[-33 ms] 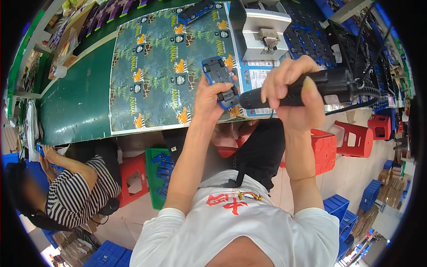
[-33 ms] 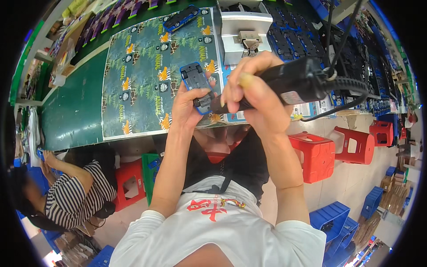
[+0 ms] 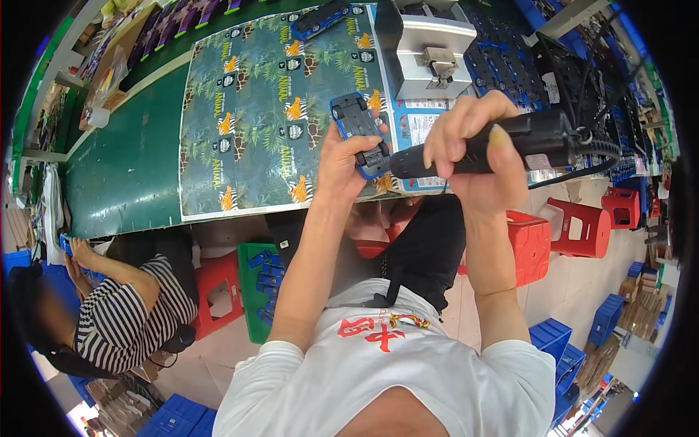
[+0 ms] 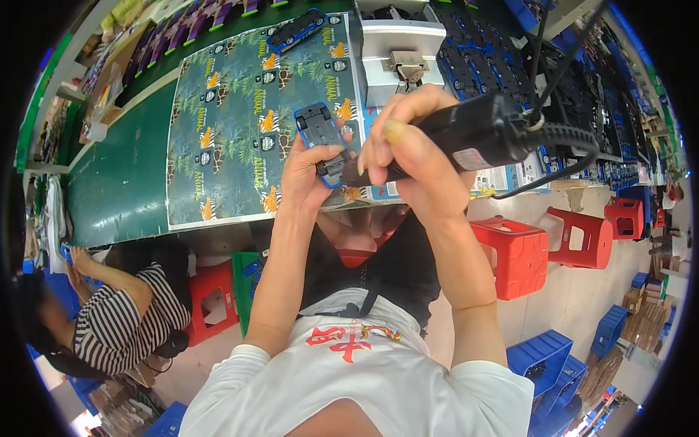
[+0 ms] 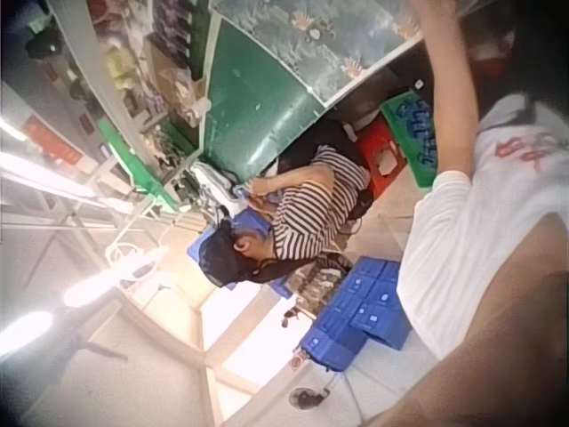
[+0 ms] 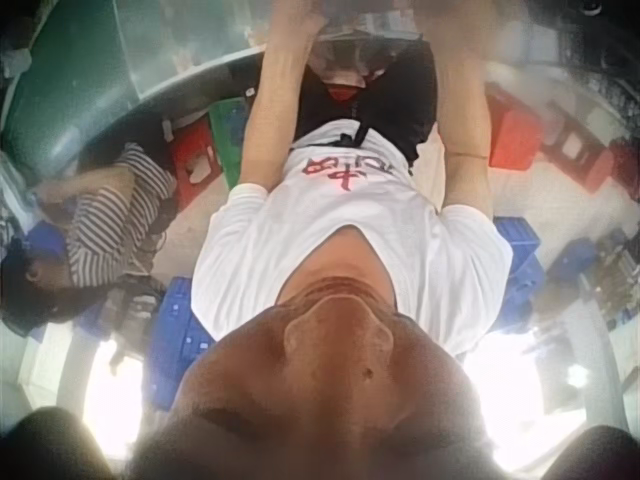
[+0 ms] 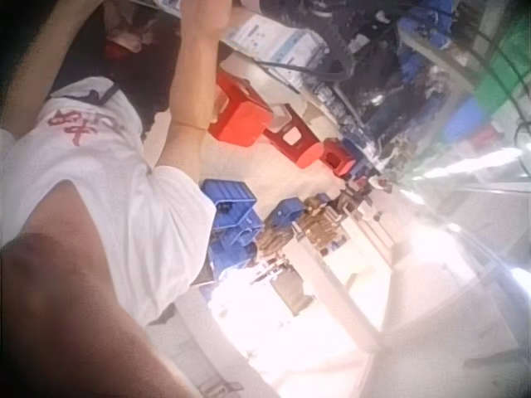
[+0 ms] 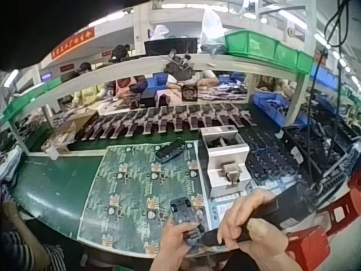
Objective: Assembling toy cars using an electric screwdriver.
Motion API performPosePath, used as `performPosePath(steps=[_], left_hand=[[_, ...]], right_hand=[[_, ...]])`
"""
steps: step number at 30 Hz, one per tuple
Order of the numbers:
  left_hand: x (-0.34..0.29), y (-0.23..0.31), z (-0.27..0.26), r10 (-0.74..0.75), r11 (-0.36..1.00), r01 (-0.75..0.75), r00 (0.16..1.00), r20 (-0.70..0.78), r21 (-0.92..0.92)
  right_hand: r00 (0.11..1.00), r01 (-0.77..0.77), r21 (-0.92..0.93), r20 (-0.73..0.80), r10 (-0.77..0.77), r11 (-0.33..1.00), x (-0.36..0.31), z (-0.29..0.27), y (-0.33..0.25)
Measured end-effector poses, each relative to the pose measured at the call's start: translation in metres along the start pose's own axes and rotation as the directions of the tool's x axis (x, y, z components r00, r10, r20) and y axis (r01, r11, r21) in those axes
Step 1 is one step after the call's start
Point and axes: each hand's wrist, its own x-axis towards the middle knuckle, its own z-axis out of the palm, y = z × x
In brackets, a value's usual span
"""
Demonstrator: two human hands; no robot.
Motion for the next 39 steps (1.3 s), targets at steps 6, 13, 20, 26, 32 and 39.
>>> performPosePath(steps=[6,13,20,26,32,39], left_hand=[[0.004,-0.002,-0.002,0.010,1.000,-0.010,1.000,0.006,-0.025],[0.003,0.001,0.003,-0.011,0.999,0.011,1.000,-0.005,-0.031],[0.001,0.001,0.003,-0.023,0.998,0.022,1.000,-0.016,-0.058],[0.003,0.002,0.003,-0.064,0.998,0.063,0.997,-0.035,-0.031],[0.003,0.007,0.006,-0.095,0.995,0.094,0.995,-0.031,-0.022],[0.002,0.008,0.003,-0.105,0.994,0.105,0.994,-0.025,0.005]], right_hand=[[0.999,-0.043,-0.112,0.000,0.043,0.993,0.002,0.005,0.002],[0.997,-0.020,-0.085,0.069,0.026,0.996,0.008,0.001,-0.002],[0.981,-0.150,-0.055,-0.129,0.142,0.987,0.006,0.018,0.008],[0.986,-0.166,-0.125,-0.046,0.161,0.978,0.007,0.017,0.012],[0.980,-0.167,-0.190,0.078,0.185,0.967,0.007,0.008,0.011],[0.979,-0.169,-0.175,0.088,0.186,0.970,0.004,0.012,0.010]])
